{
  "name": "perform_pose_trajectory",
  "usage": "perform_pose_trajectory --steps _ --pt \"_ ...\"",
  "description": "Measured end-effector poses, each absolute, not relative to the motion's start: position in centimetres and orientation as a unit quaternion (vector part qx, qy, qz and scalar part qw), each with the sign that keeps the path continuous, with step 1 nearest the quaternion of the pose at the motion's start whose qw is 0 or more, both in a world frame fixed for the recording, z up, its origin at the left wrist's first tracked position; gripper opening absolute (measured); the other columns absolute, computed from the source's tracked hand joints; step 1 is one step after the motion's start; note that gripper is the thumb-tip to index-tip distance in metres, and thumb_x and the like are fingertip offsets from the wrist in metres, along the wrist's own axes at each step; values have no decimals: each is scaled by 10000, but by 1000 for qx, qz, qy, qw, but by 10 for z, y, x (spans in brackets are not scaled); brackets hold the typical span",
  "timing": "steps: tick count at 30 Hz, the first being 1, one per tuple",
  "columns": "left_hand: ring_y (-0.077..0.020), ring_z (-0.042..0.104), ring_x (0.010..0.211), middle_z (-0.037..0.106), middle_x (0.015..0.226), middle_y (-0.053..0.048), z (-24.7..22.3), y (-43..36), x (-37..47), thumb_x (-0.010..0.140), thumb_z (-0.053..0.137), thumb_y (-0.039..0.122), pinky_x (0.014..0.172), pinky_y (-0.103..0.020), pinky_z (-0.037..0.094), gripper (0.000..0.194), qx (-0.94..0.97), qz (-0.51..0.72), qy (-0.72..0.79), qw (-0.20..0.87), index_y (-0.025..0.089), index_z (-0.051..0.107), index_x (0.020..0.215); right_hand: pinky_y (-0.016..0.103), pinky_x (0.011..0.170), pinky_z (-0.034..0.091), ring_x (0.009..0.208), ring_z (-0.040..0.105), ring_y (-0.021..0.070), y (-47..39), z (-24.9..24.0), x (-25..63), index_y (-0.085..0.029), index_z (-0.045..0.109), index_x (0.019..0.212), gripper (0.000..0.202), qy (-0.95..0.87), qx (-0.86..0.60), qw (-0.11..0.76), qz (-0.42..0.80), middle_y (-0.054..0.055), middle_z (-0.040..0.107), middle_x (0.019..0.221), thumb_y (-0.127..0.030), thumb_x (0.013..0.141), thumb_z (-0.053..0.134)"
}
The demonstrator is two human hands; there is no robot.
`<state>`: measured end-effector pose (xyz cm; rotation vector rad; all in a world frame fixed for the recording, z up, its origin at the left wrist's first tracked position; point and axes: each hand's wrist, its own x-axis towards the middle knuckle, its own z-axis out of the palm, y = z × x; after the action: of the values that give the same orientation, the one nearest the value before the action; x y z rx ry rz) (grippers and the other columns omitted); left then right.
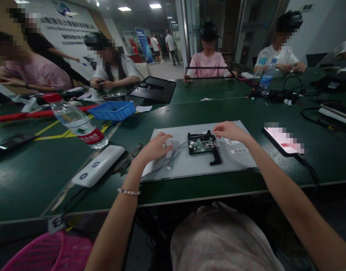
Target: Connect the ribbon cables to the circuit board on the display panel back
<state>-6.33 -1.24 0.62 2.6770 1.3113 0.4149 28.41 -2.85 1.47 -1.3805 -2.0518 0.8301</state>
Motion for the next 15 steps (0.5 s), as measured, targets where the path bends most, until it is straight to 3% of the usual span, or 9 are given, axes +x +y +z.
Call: perform_pose_trajectory --steps 3,8,15 --pt "-156 586 750 526 1088 -66 3 -11 -64 829 471 321 789 -319 467 347 883 125 443 90 206 545 1149 263 663 459 697 642 167 -29 14 282 -143 673 890 227 -763 -505 267 301 52 683 742 -309 791 552" --pt "-157 567 699 604 846 -21 6 -9 -64 814 455 263 688 -278 447 212 877 137 451 93 207 612 946 267 676 464 682 635 162 -28 13 280 -143 675 880 208 -769 -495 275 297 48 684 728 -286 798 548" --pt "-119 528 633 597 757 -24 22 -13 -59 840 521 366 584 -230 427 235 814 317 415 254 160 618 897 265 642 462 666 625 157 -25 7 277 -144 684 868 193 -768 -485 310 281 42 678 716 -277 794 564"
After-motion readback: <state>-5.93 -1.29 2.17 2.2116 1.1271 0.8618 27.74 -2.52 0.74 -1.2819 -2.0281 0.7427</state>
